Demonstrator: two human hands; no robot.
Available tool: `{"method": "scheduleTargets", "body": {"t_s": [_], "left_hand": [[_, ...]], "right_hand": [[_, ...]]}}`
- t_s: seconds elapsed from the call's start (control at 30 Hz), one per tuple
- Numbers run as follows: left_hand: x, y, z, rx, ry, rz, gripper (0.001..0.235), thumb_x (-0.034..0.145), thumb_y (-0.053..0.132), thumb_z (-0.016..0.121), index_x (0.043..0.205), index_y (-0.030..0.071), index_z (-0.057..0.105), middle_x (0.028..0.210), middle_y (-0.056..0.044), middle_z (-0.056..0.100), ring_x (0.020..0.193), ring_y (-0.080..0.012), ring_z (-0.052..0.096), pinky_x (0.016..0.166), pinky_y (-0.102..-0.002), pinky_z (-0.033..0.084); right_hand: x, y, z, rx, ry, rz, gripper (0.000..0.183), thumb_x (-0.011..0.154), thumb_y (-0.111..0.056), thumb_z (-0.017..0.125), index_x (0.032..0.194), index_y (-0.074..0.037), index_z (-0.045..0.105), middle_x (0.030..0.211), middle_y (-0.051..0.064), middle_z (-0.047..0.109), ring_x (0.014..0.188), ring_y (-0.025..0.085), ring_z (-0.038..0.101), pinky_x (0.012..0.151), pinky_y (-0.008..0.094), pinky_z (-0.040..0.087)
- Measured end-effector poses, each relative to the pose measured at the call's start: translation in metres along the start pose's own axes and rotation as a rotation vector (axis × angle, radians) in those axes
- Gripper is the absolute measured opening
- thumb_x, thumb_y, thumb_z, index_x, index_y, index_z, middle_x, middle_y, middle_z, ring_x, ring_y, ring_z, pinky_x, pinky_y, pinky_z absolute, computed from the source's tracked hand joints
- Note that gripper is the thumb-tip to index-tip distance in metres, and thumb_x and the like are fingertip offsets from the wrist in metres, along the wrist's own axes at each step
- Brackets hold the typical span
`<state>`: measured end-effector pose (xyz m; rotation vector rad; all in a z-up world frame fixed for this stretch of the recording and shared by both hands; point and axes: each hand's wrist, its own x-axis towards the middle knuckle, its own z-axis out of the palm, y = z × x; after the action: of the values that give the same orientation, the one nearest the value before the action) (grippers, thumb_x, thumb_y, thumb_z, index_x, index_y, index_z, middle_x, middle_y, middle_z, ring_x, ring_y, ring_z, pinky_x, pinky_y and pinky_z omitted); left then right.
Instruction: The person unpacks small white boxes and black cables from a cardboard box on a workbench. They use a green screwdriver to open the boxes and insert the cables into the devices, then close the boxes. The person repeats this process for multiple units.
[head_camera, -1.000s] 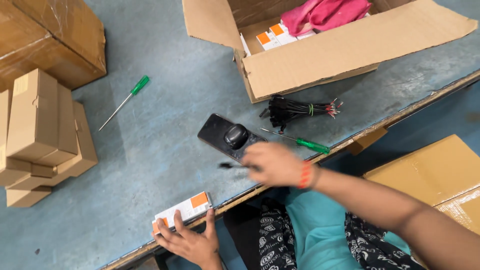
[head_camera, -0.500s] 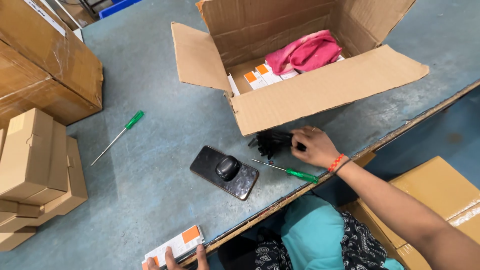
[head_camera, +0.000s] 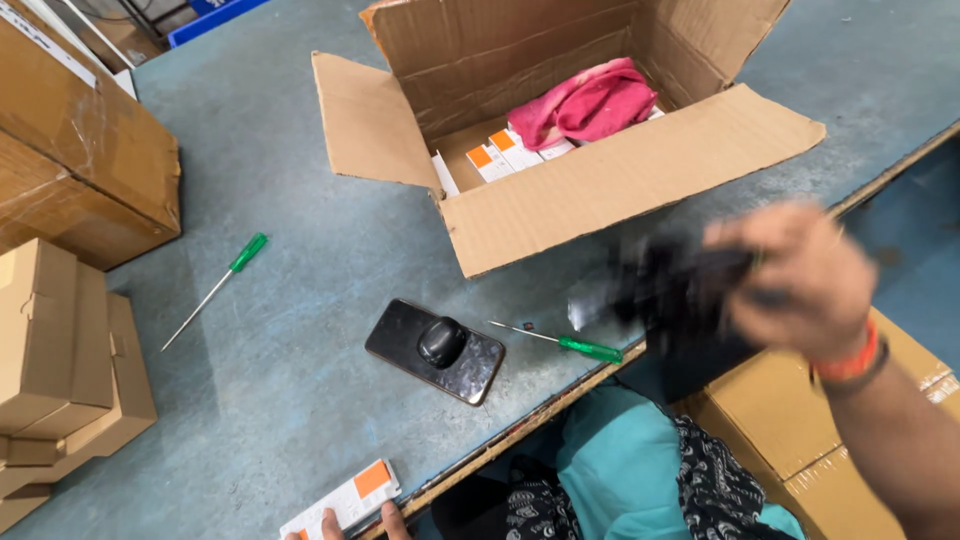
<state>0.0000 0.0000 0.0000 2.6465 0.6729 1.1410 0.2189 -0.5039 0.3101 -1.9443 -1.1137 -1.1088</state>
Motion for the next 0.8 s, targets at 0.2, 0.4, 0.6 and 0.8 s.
{"method": "scheduleTargets", "body": {"t_s": [0.2,0.4,0.6,0.8], "left_hand": [[0.000,0.016,-0.033,0.084,0.029,-0.047,0.078,0.073,0.039,0.081,0.135,0.001,0.055,0.155,-0.031,0.031,0.148,-0.0572,0.030,0.119,-0.074,0.033],[-0.001,-0.004,-0.029,0.089,-0.020,-0.021,0.072,0.071,0.038,0.083,0.129,0.001,0.061,0.153,-0.036,0.037,0.150,-0.0585,0.030,0.120,-0.070,0.037],[0.043,-0.019,-0.037,0.185,-0.225,-0.124,0.076,0.057,0.045,0.093,0.111,-0.001,0.065,0.136,-0.033,0.051,0.138,-0.0535,0.044,0.114,-0.065,0.041],[0.083,0.001,-0.040,0.172,-0.329,0.044,0.083,0.048,0.049,0.098,0.105,-0.004,0.070,0.106,-0.029,0.067,0.109,-0.0466,0.065,0.102,-0.060,0.049]], "right_hand": [[0.080,0.085,0.039,-0.299,-0.126,-0.017,0.024,0.081,-0.003,0.079,0.098,-0.004,0.063,0.129,0.013,0.072,0.117,0.037,0.065,0.103,0.049,0.049],[0.051,0.104,0.083,-0.282,-0.346,0.172,0.024,0.101,-0.024,0.071,0.121,-0.011,0.070,0.124,0.008,0.071,0.121,0.027,0.065,0.114,0.047,0.044],[0.020,0.095,0.104,-0.312,-0.144,0.199,0.028,0.100,-0.026,0.069,0.123,-0.010,0.068,0.122,0.008,0.070,0.123,0.026,0.062,0.119,0.047,0.035],[0.017,0.083,0.116,-0.337,-0.068,0.273,0.036,0.100,-0.028,0.070,0.130,-0.010,0.065,0.134,0.007,0.067,0.134,0.028,0.056,0.123,0.051,0.028]]}}
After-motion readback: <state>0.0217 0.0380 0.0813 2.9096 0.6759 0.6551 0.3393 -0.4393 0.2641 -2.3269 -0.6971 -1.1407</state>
